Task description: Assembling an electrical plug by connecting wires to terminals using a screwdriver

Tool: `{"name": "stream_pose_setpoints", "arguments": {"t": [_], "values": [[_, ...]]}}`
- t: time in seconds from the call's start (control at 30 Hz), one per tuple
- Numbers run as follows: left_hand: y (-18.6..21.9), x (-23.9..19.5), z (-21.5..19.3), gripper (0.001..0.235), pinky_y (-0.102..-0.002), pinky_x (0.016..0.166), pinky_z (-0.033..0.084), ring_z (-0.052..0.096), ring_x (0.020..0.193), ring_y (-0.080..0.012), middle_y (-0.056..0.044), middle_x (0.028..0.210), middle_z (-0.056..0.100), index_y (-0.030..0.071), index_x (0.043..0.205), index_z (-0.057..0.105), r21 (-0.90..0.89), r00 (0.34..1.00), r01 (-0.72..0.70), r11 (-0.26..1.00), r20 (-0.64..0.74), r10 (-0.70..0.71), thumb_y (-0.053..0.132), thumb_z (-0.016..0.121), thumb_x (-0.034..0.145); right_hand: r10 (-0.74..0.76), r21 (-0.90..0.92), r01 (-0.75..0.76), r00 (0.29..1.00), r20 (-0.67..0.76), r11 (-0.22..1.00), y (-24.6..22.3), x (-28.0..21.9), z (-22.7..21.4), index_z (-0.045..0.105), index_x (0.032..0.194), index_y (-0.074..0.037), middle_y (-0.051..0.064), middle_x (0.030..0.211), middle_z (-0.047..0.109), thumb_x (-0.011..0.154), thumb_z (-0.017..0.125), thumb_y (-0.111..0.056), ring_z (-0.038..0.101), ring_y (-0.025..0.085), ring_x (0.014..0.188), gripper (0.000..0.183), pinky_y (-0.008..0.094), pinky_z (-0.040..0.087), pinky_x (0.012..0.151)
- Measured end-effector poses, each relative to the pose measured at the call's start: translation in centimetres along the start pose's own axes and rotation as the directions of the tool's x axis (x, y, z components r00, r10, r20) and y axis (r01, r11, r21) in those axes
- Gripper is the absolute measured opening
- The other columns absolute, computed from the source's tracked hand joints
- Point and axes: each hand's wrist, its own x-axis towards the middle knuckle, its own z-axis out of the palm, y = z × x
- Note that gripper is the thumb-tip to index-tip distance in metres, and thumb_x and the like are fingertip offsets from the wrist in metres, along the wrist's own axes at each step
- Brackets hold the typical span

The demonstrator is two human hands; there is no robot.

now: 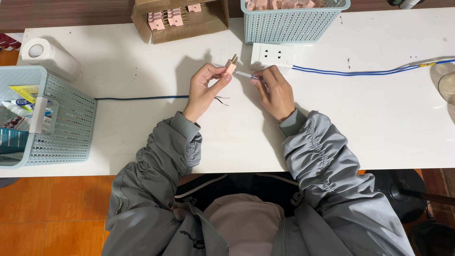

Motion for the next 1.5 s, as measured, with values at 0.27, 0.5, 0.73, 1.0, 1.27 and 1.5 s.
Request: {"name": "stream_pose_setpoints", "arguments": {"t": [0.27,0.5,0.73,1.0,1.27,1.5], "values": [[-0.6,-0.1,0.1,0.032,-0.029,0.105,0.059,0.078,0.106,-0.0087,-0.007,0.105,0.086,0.004,0.12,0.08,-0.005,1.0,0.001,1.0,0.006,-0.001,0.021,0.098,0.1,0.076,0.103,-0.078,0.997,0.02,0.992,2.0,-0.6,1.4,0.076,0.124,-0.005,0.013,0.097,0.066,0.119,0.075,-0.027,0.073,0.032,0.08,0.023,0.042,0.059,0.071],[-0.5,0.0,0.0,0.032,-0.028,0.105,0.057,0.077,0.106,-0.008,-0.007,0.105,0.086,0.004,0.121,0.08,-0.006,1.0,0.004,1.0,0.001,-0.004,0.021,0.098,0.1,0.058,0.088,-0.058,0.998,0.008,0.994,1.1,-0.4,0.8,0.074,0.121,-0.002,0.016,0.099,0.068,0.116,0.081,-0.022,0.073,0.033,0.078,0.022,0.044,0.06,0.069],[-0.2,0.0,0.1,0.031,-0.028,0.105,0.058,0.078,0.106,-0.0079,-0.006,0.105,0.086,0.004,0.12,0.079,-0.012,1.0,0.002,1.0,-0.006,-0.002,0.021,0.097,0.101,0.023,0.041,-0.024,1.0,0.021,0.999,0.8,-0.1,0.5,0.079,0.123,-0.002,0.014,0.098,0.066,0.123,0.07,-0.024,0.074,0.033,0.08,0.023,0.042,0.061,0.071],[0.2,-0.1,0.1,0.029,-0.029,0.103,0.059,0.078,0.104,-0.0083,-0.008,0.105,0.086,0.002,0.119,0.079,-0.007,1.0,-0.007,1.0,-0.016,0.006,0.02,0.095,0.103,0.103,0.22,-0.104,0.995,0.014,0.97,2.8,-1.3,1.6,0.075,0.12,0.0,0.017,0.101,0.078,0.113,0.085,-0.018,0.081,0.036,0.089,0.021,0.041,0.063,0.077],[-0.8,-0.1,-0.4,0.026,-0.032,0.103,0.058,0.077,0.102,-0.0104,-0.01,0.106,0.085,0.0,0.121,0.078,-0.019,1.0,-0.017,1.0,-0.002,0.017,0.02,0.09,0.107,0.234,0.375,-0.262,0.965,0.12,0.889,1.9,-1.0,1.4,0.081,0.114,-0.007,0.006,0.075,0.074,0.112,0.087,-0.022,0.065,0.016,0.073,0.016,0.031,0.052,0.069],[0.4,-0.3,-0.3,0.023,-0.032,0.103,0.057,0.074,0.098,-0.0095,-0.01,0.102,0.083,-0.001,0.119,0.078,-0.028,1.0,-0.013,1.0,0.001,0.013,0.016,0.088,0.108,0.389,0.623,-0.537,0.843,0.372,0.569,2.6,-1.1,2.4,0.077,0.11,-0.003,0.002,0.061,0.059,0.114,0.08,-0.019,0.049,0.009,0.051,0.017,0.023,0.041,0.048]]}}
